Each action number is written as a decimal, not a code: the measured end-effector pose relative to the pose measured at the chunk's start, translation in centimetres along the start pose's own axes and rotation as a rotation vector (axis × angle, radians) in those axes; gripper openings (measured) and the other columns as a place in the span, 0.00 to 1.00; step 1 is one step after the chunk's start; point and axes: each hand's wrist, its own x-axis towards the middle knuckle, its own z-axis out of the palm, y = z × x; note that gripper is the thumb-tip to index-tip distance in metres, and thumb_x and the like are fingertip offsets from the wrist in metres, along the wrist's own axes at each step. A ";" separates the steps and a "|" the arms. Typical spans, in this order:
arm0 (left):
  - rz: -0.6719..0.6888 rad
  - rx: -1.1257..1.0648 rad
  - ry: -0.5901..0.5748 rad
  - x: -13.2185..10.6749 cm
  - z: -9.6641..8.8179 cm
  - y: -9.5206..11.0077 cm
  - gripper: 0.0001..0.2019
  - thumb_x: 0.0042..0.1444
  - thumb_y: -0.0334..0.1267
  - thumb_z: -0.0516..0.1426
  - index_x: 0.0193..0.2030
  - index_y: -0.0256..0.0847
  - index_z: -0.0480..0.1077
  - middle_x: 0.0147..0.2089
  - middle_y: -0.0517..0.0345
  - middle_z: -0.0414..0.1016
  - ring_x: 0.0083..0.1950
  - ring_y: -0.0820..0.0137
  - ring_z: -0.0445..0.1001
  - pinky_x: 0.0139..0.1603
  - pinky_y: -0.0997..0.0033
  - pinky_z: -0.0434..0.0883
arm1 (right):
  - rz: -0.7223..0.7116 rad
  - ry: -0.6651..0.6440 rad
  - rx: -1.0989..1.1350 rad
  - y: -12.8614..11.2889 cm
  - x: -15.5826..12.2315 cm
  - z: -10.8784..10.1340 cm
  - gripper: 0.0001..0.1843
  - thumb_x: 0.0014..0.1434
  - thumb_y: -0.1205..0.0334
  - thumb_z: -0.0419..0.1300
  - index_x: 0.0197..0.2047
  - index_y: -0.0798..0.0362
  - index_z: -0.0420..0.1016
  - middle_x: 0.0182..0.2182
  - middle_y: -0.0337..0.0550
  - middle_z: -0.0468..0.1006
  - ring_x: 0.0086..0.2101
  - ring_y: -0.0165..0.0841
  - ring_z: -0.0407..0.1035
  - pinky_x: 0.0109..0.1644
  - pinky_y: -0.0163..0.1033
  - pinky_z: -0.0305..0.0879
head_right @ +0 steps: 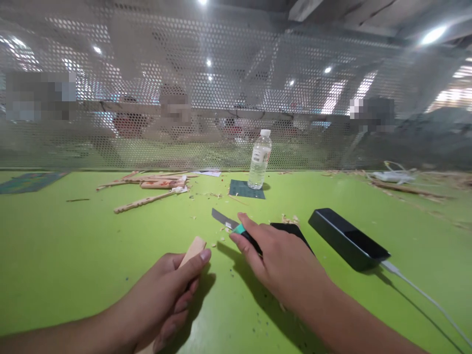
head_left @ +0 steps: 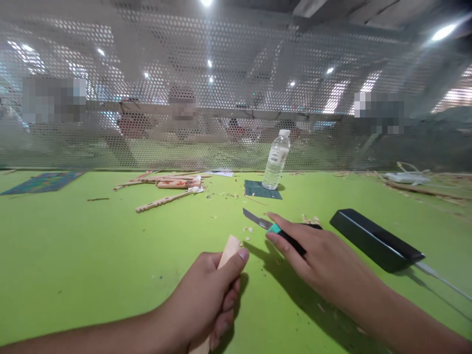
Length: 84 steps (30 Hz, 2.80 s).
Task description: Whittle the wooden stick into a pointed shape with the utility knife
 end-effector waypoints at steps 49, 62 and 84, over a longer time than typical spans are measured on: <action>0.013 -0.010 -0.038 -0.2 -0.1 -0.3 0.30 0.56 0.64 0.63 0.20 0.43 0.60 0.10 0.70 0.55 0.09 0.80 0.53 0.07 0.82 0.55 | -0.152 -0.122 0.102 -1.6 -1.1 0.6 0.30 0.77 0.48 0.45 0.70 0.56 0.69 0.46 0.56 0.86 0.39 0.48 0.83 0.39 0.54 0.81; 0.003 0.007 -0.079 -0.1 -0.4 -0.5 0.27 0.61 0.62 0.60 0.23 0.44 0.60 0.11 0.70 0.56 0.09 0.79 0.52 0.07 0.82 0.55 | -0.134 -0.051 0.114 -0.3 -0.4 0.0 0.28 0.76 0.49 0.47 0.67 0.55 0.73 0.51 0.52 0.85 0.44 0.45 0.84 0.43 0.50 0.82; -0.004 0.034 -0.033 0.0 0.1 -0.3 0.30 0.60 0.66 0.58 0.21 0.44 0.59 0.11 0.71 0.54 0.08 0.80 0.50 0.06 0.81 0.53 | 0.046 -0.059 0.070 -0.8 -0.5 0.9 0.33 0.76 0.44 0.42 0.70 0.56 0.70 0.51 0.57 0.85 0.45 0.52 0.83 0.45 0.59 0.81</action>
